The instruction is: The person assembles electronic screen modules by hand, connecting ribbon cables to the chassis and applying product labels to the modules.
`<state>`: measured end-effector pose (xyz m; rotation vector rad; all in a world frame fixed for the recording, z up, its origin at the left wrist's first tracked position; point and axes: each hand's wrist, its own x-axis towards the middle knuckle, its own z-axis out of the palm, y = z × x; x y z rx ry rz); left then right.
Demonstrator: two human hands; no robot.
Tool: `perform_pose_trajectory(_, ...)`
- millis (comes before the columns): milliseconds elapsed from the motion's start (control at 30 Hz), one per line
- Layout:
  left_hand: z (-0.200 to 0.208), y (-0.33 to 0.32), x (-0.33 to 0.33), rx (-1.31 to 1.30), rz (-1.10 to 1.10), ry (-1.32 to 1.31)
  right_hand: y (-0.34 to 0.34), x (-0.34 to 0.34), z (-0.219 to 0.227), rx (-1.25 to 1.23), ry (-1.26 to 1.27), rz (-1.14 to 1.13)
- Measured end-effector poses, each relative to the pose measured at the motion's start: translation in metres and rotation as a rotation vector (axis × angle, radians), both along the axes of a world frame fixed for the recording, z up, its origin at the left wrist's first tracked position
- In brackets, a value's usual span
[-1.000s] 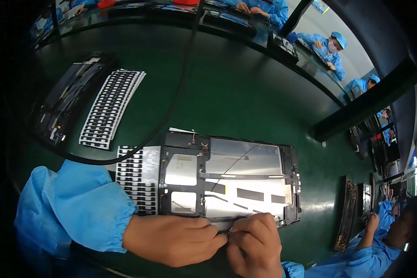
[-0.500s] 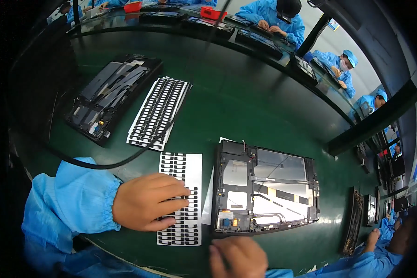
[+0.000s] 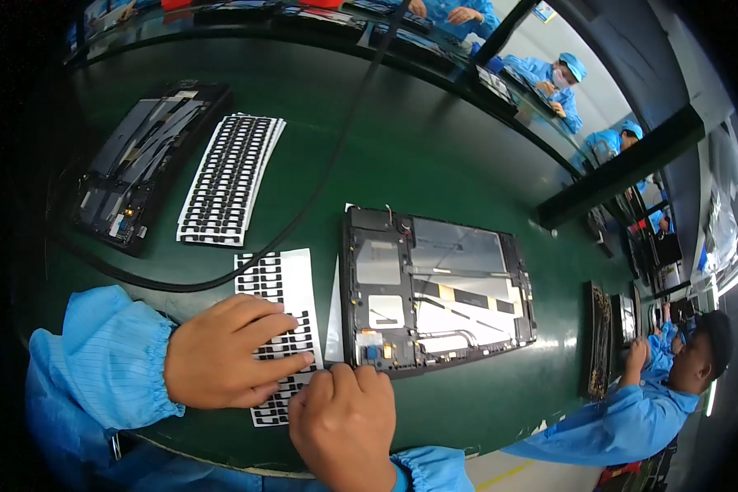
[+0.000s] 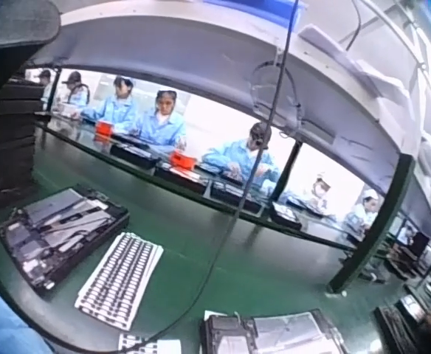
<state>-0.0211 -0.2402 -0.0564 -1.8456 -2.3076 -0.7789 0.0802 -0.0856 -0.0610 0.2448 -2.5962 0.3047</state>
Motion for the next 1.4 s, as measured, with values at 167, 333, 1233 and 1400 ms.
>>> perform_pose_trajectory(167, 0.005, 0.005, 0.000, 0.013, -0.024, 0.001, -0.015, -0.011, 0.067, -0.255, -0.722, -0.207)
perform_pose_trajectory(333, 0.008, 0.013, 0.003, 0.006, -0.034, 0.015, 0.021, 0.021, 0.052, -0.452, -0.048, 0.126)
perform_pose_trajectory(1233, 0.022, 0.188, -0.014, 0.128, -0.604, 0.166, 0.206, 0.020, 0.034, -0.865, -0.227, -0.194)
perform_pose_trajectory(1400, 0.024, 0.182, -0.013, 0.069, -0.582, 0.092, 0.204, 0.019, 0.033, -0.818, -0.239, -0.192)
